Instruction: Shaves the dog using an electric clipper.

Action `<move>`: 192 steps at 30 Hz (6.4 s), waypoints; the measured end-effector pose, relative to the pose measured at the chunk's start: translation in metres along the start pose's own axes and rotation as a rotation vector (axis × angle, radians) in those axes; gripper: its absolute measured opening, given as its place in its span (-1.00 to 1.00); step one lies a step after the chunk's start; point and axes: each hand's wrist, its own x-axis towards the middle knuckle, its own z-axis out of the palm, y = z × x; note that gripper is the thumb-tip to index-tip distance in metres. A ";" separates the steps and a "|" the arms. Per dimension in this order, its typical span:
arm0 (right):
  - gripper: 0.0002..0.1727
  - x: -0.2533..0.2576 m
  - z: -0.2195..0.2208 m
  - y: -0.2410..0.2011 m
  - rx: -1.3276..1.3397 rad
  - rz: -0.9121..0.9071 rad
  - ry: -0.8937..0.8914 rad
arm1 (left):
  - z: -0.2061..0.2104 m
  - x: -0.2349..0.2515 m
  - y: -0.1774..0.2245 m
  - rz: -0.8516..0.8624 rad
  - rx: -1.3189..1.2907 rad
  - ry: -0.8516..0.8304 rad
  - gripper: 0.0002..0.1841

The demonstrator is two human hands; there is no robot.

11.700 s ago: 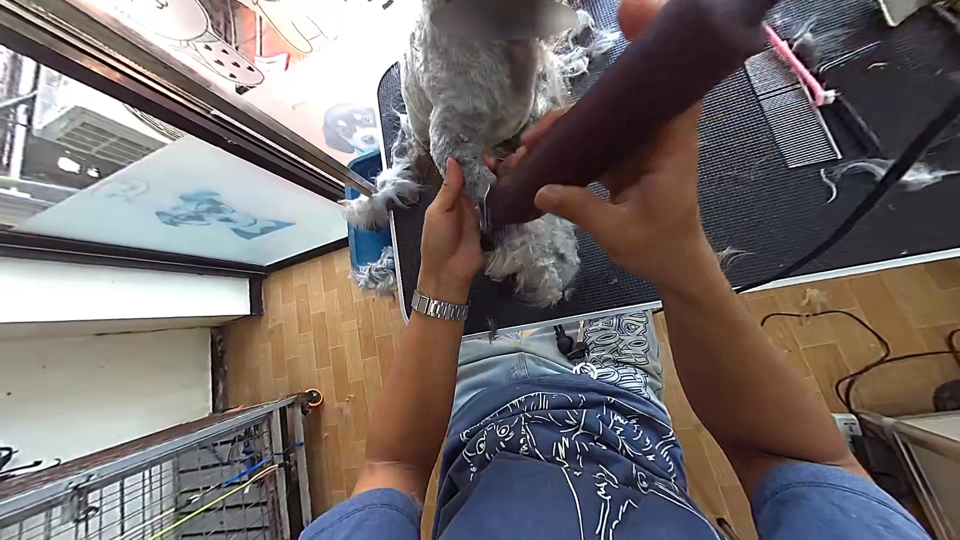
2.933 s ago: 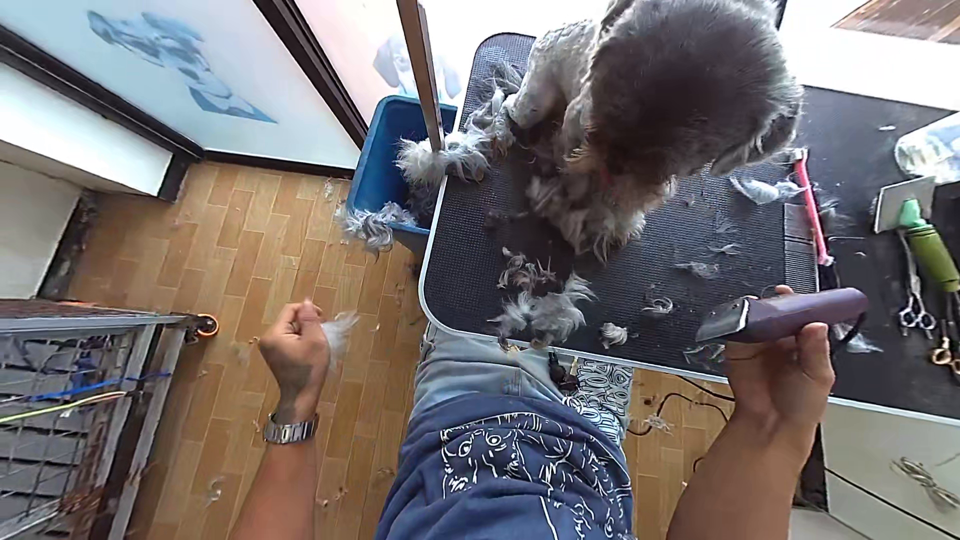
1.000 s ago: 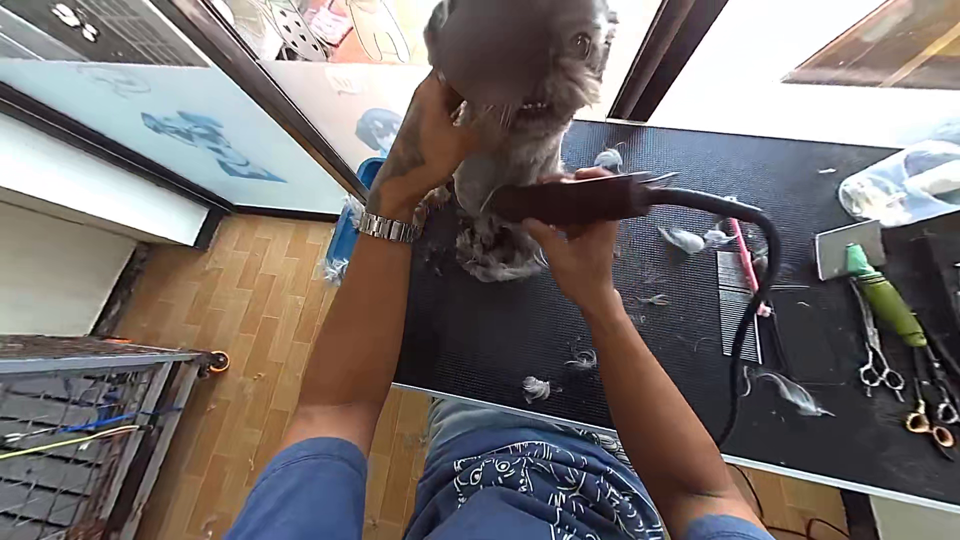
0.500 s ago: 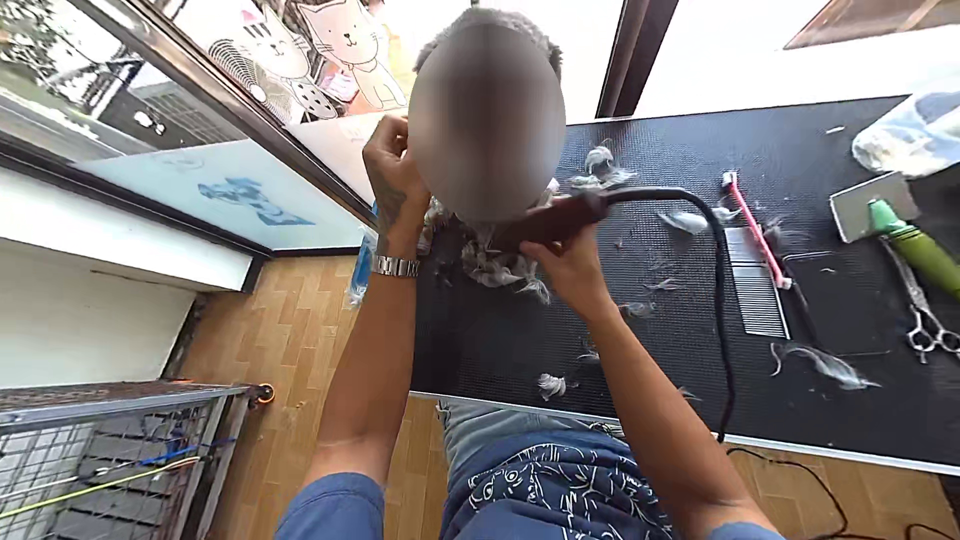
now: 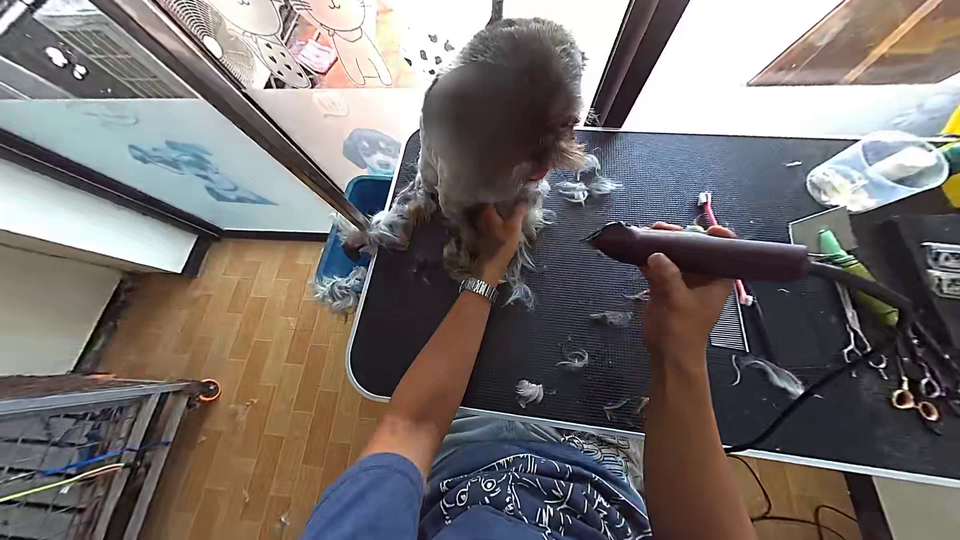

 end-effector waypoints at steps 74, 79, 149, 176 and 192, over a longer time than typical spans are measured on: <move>-0.16 0.005 0.119 0.022 -0.020 -0.064 -0.232 | -0.135 -0.129 -0.003 -0.264 -0.298 -0.129 -0.48; -0.12 0.014 0.108 0.040 0.103 -0.136 -0.021 | -0.139 -0.125 0.004 -0.348 -0.389 -0.105 -0.50; -0.06 -0.030 0.098 0.046 0.278 0.090 -0.237 | -0.163 -0.114 -0.001 -0.175 -0.365 -0.427 -0.52; -0.10 -0.017 0.092 0.045 0.286 0.312 -0.295 | -0.154 -0.111 -0.011 -0.200 -0.506 -0.317 -0.67; -0.14 0.005 0.038 0.031 0.516 0.554 -0.424 | -0.143 -0.110 -0.012 -0.352 -0.460 -0.180 -0.54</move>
